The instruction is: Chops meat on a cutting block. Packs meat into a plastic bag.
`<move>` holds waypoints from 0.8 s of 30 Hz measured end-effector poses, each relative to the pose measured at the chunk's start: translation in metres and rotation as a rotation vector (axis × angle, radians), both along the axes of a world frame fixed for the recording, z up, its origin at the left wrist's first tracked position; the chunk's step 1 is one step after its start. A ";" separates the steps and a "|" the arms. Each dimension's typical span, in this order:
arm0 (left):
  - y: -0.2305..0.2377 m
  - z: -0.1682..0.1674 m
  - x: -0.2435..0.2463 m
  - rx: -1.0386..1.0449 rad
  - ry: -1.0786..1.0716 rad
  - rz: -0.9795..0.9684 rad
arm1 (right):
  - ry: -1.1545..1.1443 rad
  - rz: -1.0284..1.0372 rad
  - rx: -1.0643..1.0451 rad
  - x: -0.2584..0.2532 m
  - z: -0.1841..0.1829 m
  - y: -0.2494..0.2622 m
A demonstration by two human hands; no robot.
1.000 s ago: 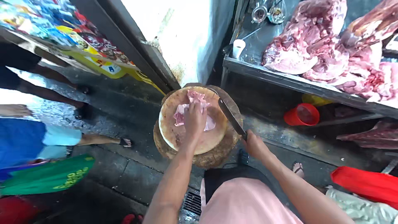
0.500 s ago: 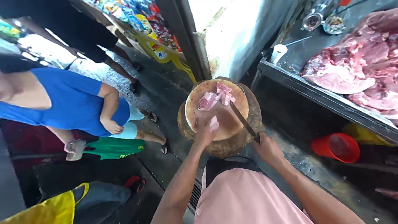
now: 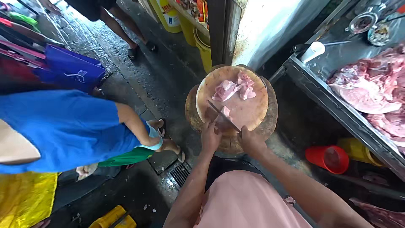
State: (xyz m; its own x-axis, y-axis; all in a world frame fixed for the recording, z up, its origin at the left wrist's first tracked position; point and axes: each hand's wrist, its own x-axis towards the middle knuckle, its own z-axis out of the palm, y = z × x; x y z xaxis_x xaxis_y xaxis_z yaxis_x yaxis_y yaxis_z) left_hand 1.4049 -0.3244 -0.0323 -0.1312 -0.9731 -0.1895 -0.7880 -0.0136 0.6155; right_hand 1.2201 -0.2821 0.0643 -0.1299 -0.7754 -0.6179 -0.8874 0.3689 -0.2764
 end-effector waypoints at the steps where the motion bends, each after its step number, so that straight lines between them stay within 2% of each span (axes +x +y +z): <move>1: -0.002 -0.001 0.000 -0.001 -0.013 -0.006 | 0.022 -0.014 0.056 -0.003 -0.007 0.002; 6: -0.003 -0.005 0.004 -0.008 0.050 0.004 | -0.055 -0.121 -0.014 -0.028 0.016 -0.014; 8: 0.002 -0.001 0.005 -0.010 0.088 0.053 | -0.108 -0.129 -0.147 -0.028 0.045 -0.016; 10: 0.009 -0.001 0.004 -0.108 0.150 0.118 | -0.181 -0.116 -0.359 -0.019 0.073 -0.016; 12: 0.017 -0.010 0.002 -0.218 0.179 0.153 | -0.237 -0.091 -0.513 -0.004 0.081 -0.009; 13: 0.018 -0.012 0.001 -0.209 0.172 0.152 | -0.239 -0.078 -0.505 0.004 0.072 -0.004; 14: 0.018 -0.013 0.000 -0.179 0.155 0.144 | -0.206 -0.058 -0.405 0.010 0.057 0.000; 16: 0.012 -0.008 -0.003 -0.092 0.102 0.145 | -0.074 0.013 -0.030 0.015 0.021 0.001; 18: 0.008 -0.001 -0.006 -0.034 0.048 0.166 | 0.014 0.014 0.123 0.011 0.000 0.002; 22: -0.010 0.025 -0.015 0.177 -0.034 0.201 | -0.041 -0.116 -0.023 -0.018 0.014 -0.002; 24: -0.023 0.039 -0.033 0.234 -0.132 0.119 | -0.048 -0.203 -0.140 -0.034 0.024 0.002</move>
